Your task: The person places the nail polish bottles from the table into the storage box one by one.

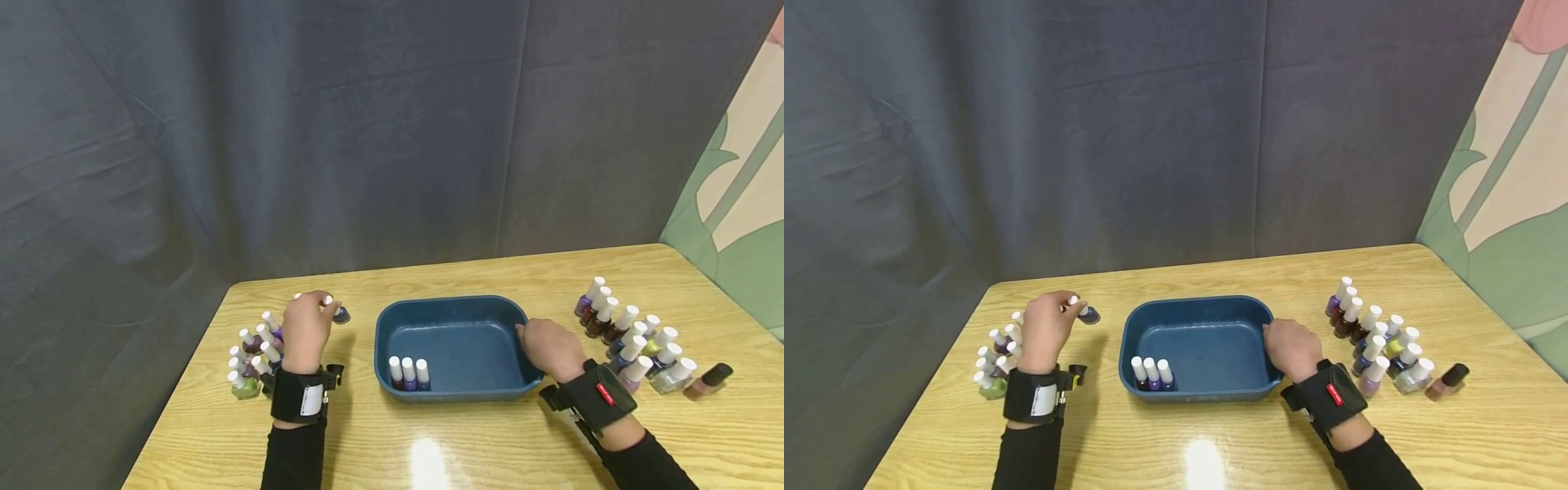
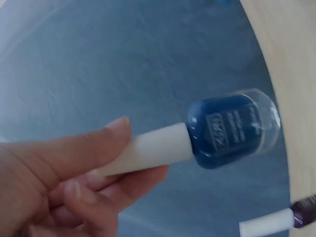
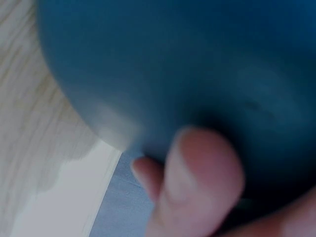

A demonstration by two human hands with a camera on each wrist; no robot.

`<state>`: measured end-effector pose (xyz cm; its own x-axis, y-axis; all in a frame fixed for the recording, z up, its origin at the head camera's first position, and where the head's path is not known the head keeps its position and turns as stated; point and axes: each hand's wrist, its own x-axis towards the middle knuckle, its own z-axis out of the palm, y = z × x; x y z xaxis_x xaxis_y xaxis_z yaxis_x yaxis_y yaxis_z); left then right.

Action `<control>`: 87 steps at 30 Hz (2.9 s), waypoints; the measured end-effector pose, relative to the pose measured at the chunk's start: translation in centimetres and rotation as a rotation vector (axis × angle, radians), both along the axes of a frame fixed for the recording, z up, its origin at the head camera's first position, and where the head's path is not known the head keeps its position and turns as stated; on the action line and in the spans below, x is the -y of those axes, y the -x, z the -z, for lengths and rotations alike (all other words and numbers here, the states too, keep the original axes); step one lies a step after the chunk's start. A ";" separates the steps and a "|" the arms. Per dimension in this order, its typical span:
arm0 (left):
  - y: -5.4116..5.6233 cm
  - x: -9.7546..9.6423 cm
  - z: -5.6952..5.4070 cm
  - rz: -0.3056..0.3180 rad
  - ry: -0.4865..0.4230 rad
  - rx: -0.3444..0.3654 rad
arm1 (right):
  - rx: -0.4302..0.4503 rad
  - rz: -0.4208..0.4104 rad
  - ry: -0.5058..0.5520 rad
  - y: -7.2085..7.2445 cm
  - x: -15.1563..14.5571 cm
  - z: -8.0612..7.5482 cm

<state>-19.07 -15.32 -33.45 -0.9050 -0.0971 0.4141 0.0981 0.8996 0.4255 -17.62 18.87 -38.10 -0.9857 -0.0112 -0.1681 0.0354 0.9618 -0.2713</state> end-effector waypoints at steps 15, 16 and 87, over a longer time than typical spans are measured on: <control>-2.4 -5.0 -1.4 0.338 0.053 -0.030 | 0.015 0.009 0.004 0.0 0.0 0.0; -2.5 -5.4 -1.3 0.372 0.061 -0.017 | 0.011 0.008 0.007 0.0 0.0 -0.1; -4.2 -9.5 1.2 0.709 0.341 0.136 | -0.008 -0.005 0.020 0.0 0.0 0.1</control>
